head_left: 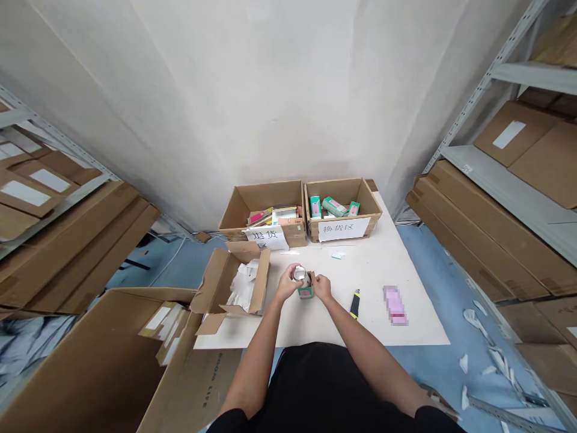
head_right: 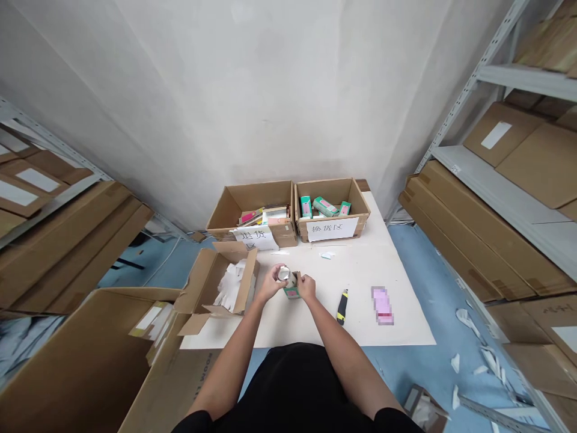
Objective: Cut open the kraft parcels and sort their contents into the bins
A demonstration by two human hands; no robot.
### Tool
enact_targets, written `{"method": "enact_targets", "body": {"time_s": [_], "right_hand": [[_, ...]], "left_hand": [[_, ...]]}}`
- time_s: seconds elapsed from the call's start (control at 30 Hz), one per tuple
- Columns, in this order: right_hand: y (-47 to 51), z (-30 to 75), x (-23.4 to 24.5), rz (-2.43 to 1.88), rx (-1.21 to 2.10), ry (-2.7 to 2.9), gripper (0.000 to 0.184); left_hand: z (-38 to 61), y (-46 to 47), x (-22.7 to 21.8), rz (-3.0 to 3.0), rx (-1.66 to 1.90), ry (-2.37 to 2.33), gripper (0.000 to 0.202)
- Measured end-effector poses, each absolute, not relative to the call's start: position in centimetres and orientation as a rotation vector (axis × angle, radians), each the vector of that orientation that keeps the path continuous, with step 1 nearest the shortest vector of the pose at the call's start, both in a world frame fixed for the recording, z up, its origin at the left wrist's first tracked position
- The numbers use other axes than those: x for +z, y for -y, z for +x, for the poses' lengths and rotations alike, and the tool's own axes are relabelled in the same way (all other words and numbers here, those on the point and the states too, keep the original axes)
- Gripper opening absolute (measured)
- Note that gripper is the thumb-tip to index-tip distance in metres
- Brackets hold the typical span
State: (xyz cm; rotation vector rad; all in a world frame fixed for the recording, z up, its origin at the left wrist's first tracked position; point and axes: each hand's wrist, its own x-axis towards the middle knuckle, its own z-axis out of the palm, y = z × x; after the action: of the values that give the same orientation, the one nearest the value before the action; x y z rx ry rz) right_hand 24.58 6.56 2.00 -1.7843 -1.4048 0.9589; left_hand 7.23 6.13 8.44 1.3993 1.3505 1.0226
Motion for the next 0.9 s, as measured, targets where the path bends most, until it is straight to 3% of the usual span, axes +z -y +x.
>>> {"method": "enact_targets", "body": {"time_s": [0.17,0.3,0.4,0.53,0.7,0.9], "right_hand": [[-6.4,24.7,1.5,-1.787,0.91,1.329,0.035],[-6.0,24.5,1.1,-1.756,0.969,1.34,0.034],[-5.6,24.2,0.8,-1.711,1.043,1.332,0.032],[-5.0,24.5,0.6,-1.522,1.173,1.472,0.021],[-4.2,25.8,0.5,-1.423,1.215,1.712,0.052],[-3.0,26.9,0.9,-1.489,1.199,1.481,0.052]], "left_hand": [[8.3,-5.6,5.4,1.645,0.76,-1.376,0.069],[7.9,-5.3,3.4,1.377,0.857,-1.569,0.07],[7.2,-5.4,2.1,0.99,0.872,-1.761,0.055],[7.3,-5.9,1.0,0.889,0.781,-1.639,0.037],[8.1,-6.9,1.2,0.898,0.881,-1.464,0.041],[6.9,-5.6,1.9,1.215,0.914,-1.38,0.052]]}}
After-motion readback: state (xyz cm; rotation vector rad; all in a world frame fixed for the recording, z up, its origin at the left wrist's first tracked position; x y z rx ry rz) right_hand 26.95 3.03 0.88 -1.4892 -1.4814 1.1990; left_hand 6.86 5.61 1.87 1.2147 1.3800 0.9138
